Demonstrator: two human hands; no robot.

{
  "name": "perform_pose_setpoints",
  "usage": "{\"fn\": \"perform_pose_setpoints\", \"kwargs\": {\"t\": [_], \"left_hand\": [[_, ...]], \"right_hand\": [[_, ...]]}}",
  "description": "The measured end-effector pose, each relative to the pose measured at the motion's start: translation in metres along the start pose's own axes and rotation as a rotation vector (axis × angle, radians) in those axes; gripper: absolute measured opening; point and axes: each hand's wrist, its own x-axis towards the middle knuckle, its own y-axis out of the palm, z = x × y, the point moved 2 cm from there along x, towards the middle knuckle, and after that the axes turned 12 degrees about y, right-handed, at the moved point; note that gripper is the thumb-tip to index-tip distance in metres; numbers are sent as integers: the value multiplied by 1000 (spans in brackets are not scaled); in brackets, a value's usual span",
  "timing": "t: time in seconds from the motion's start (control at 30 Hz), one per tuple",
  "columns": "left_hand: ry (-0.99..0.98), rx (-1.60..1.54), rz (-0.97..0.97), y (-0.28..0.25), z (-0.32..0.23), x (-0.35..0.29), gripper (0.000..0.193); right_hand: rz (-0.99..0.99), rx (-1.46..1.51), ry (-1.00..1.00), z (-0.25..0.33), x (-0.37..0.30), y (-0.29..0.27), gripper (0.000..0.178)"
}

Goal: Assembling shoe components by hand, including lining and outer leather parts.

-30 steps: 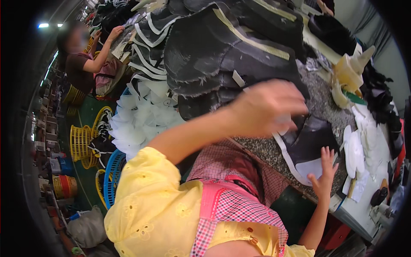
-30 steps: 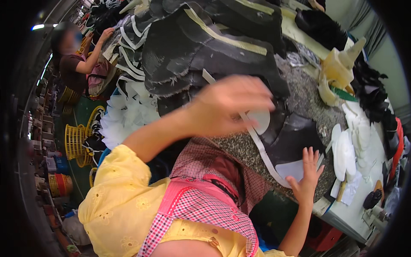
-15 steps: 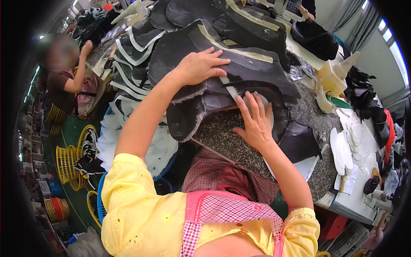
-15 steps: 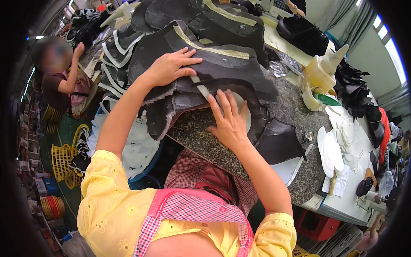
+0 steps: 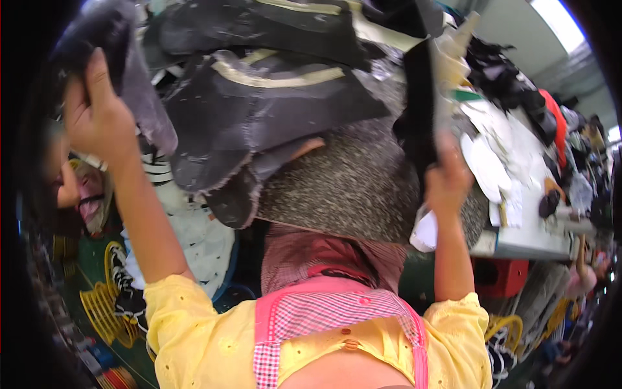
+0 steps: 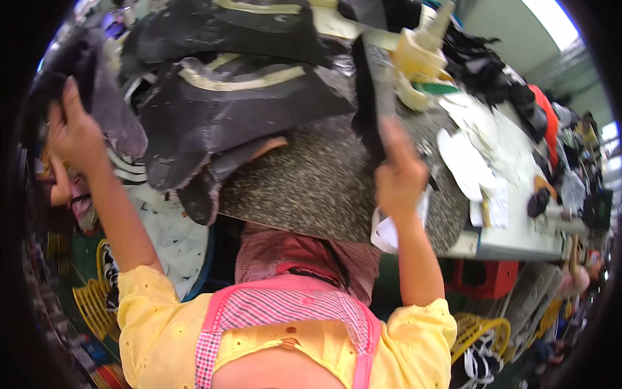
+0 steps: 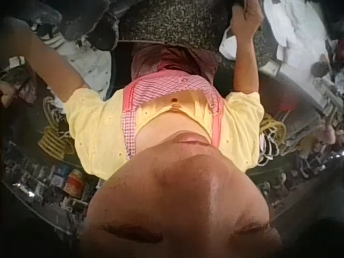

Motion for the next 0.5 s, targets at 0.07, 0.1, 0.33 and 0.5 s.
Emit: {"fn": "perform_pose_setpoints", "kwargs": {"t": [0.07,0.1,0.33,0.5], "left_hand": [[223,2,185,4,-71,-21,16],[303,59,335,3,-101,-39,22],[520,-665,872,7,-255,-235,39],[521,-816,951,4,-282,-282,34]], "right_hand": [[-468,356,483,-37,0,-64,59],[-592,384,503,-50,6,-106,60],[-1164,291,511,-144,-61,-370,46],[-971,568,540,-212,-112,-480,48]]}}
